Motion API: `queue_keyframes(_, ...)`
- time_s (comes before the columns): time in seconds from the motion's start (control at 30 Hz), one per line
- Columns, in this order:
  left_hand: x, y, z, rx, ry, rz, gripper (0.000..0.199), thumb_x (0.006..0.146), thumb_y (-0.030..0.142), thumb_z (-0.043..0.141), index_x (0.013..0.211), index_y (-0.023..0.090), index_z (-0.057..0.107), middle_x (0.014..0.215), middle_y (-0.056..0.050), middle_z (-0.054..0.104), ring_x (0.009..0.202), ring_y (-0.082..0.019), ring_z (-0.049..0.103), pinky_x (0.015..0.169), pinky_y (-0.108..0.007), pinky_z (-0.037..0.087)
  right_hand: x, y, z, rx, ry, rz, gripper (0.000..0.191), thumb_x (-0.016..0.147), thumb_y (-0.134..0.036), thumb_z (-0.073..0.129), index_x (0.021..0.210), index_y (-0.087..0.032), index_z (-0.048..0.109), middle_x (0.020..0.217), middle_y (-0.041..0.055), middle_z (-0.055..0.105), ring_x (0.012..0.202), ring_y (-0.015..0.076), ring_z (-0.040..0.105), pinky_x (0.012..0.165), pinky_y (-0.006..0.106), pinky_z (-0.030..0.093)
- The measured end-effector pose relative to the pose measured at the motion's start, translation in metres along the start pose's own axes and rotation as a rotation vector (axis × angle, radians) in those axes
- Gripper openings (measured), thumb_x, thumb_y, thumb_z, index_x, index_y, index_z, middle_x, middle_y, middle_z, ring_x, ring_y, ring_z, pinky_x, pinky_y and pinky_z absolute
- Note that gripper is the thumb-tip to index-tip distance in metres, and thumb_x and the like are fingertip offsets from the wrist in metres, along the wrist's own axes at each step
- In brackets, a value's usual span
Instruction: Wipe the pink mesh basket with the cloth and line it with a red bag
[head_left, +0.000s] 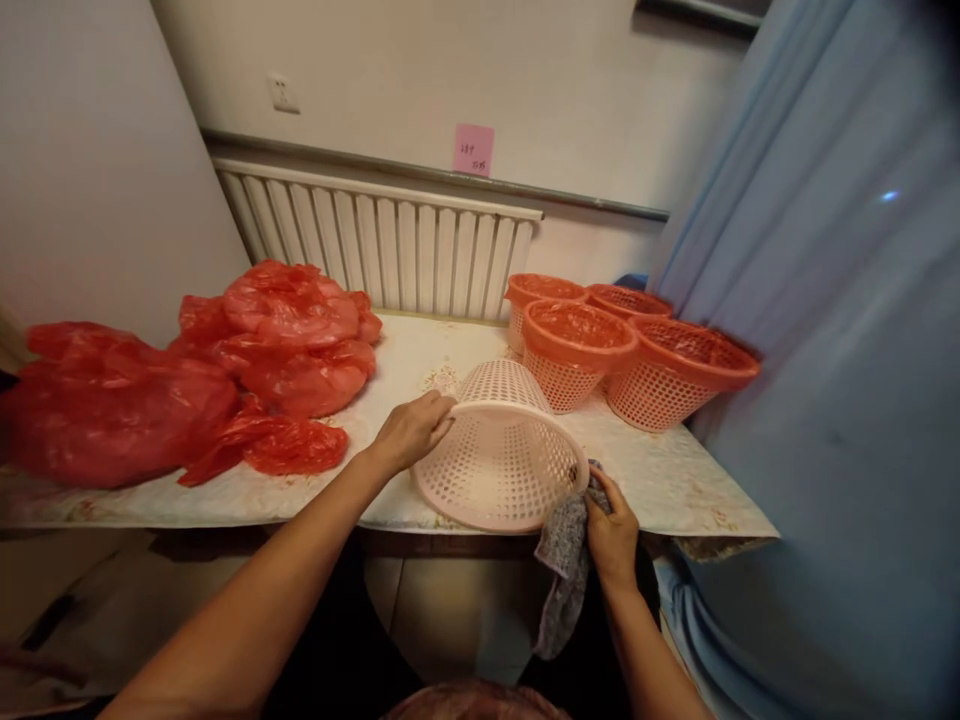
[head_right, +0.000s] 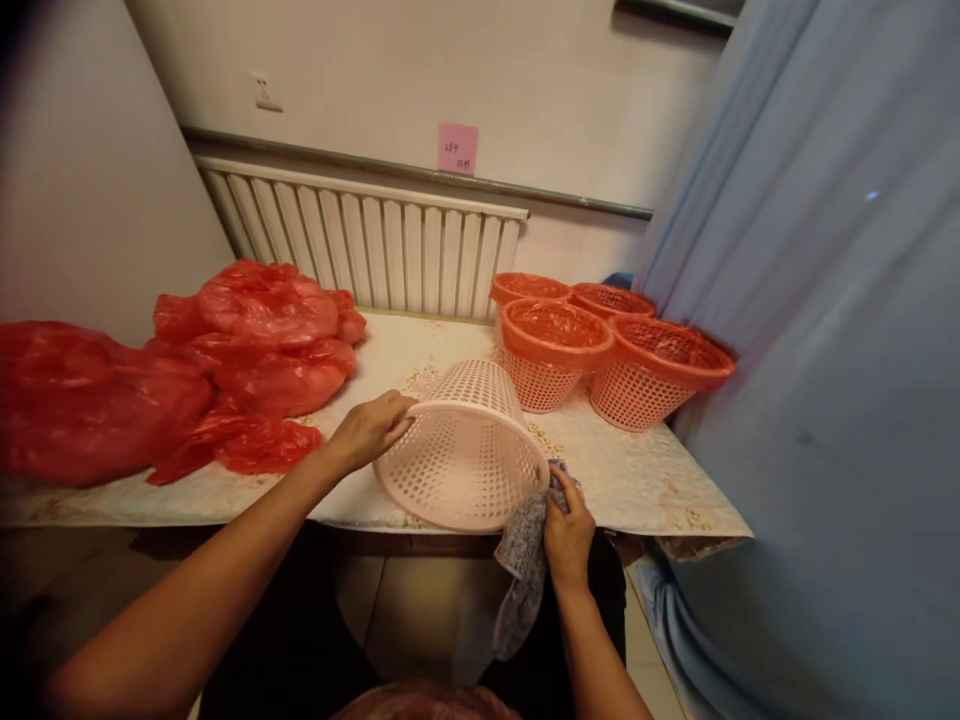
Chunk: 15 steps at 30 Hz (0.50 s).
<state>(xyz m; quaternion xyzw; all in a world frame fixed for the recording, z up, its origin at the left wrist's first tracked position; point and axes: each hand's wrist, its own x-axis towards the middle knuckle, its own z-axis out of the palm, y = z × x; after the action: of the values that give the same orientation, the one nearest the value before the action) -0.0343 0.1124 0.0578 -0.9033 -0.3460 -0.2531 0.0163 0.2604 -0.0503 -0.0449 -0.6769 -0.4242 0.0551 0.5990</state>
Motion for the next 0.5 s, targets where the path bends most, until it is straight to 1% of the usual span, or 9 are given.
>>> queue_keyframes(0.07,-0.011,0.009,0.001,-0.031,0.029,0.016,0.023,0.092,0.023,0.045,0.111,0.021,0.059,0.101,-0.005,0.066,0.091,-0.019,0.064,0.081,-0.029,0.051,0.008,0.000,-0.006,0.018,0.161,0.108,0.047,0.073,-0.034,0.056,0.114,-0.016,0.067,0.119,0.0120,0.066,0.115,0.0282,0.058,0.106,0.047,0.038)
queue_keyframes(0.13,-0.021,0.017,0.006,-0.058,0.121,-0.045,0.029,0.092,0.019,0.044,0.119,0.020,0.055,0.109,-0.007,0.067,0.099,-0.019,0.064,0.086,-0.030,0.051,0.012,-0.007,-0.012,0.056,0.324,0.183,0.047,0.071,-0.033,0.057,0.113,-0.015,0.067,0.117,0.0123,0.066,0.114,0.0284,0.057,0.105,0.047,0.038)
queue_keyframes(0.17,-0.025,0.021,0.010,-0.064,0.173,-0.091,0.032,0.092,0.017,0.043,0.122,0.019,0.054,0.112,-0.008,0.067,0.102,-0.020,0.064,0.088,-0.031,0.051,0.013,-0.013,-0.015,0.087,0.365,0.200,0.047,0.071,-0.033,0.058,0.114,-0.015,0.067,0.118,0.0117,0.065,0.114,0.0279,0.057,0.105,0.046,0.038)
queue_keyframes(0.2,-0.028,0.026,0.014,-0.063,0.217,-0.142,0.035,0.091,0.016,0.043,0.124,0.018,0.053,0.114,-0.009,0.067,0.103,-0.021,0.064,0.088,-0.032,0.051,0.012,-0.021,-0.017,0.124,0.371,0.205,0.046,0.071,-0.033,0.059,0.114,-0.016,0.067,0.118,0.0108,0.065,0.115,0.0273,0.057,0.105,0.046,0.038)
queue_keyframes(0.27,-0.033,0.037,0.022,-0.062,0.270,-0.218,0.036,0.090,0.015,0.043,0.125,0.016,0.052,0.114,-0.011,0.068,0.101,-0.022,0.066,0.087,-0.034,0.052,0.008,-0.036,-0.020,0.195,0.284,0.204,0.045,0.072,-0.033,0.061,0.114,-0.018,0.066,0.119,0.0089,0.065,0.114,0.0264,0.057,0.103,0.045,0.039)
queue_keyframes(0.33,-0.036,0.051,0.030,-0.100,0.287,-0.226,0.035,0.090,0.015,0.043,0.124,0.015,0.053,0.112,-0.011,0.068,0.100,-0.023,0.066,0.086,-0.034,0.053,0.002,-0.049,-0.018,0.239,0.125,0.194,0.044,0.071,-0.034,0.064,0.114,-0.020,0.066,0.118,0.0069,0.065,0.112,0.0252,0.058,0.102,0.043,0.040)
queue_keyframes(0.4,-0.039,0.066,0.036,-0.192,0.281,-0.158,0.033,0.092,0.019,0.044,0.124,0.016,0.054,0.111,-0.011,0.068,0.102,-0.022,0.065,0.088,-0.034,0.052,-0.001,-0.054,-0.011,0.279,-0.020,0.190,0.044,0.071,-0.034,0.065,0.112,-0.021,0.067,0.115,0.0058,0.067,0.108,0.0238,0.060,0.099,0.041,0.042)
queue_keyframes(0.47,-0.045,0.079,0.042,-0.316,0.276,-0.078,0.034,0.094,0.022,0.045,0.127,0.016,0.051,0.115,-0.012,0.066,0.107,-0.021,0.062,0.093,-0.034,0.050,0.002,-0.053,-0.001,0.342,-0.087,0.220,0.043,0.069,-0.034,0.067,0.110,-0.020,0.069,0.110,0.0056,0.068,0.102,0.0225,0.062,0.095,0.038,0.044)
queue_keyframes(0.5,-0.049,0.083,0.044,-0.377,0.281,-0.066,0.035,0.094,0.023,0.045,0.128,0.016,0.050,0.116,-0.012,0.065,0.107,-0.021,0.062,0.093,-0.033,0.049,0.006,-0.051,0.005,0.387,-0.101,0.238,0.043,0.068,-0.034,0.067,0.109,-0.019,0.069,0.106,0.0059,0.069,0.097,0.0221,0.063,0.092,0.037,0.046)
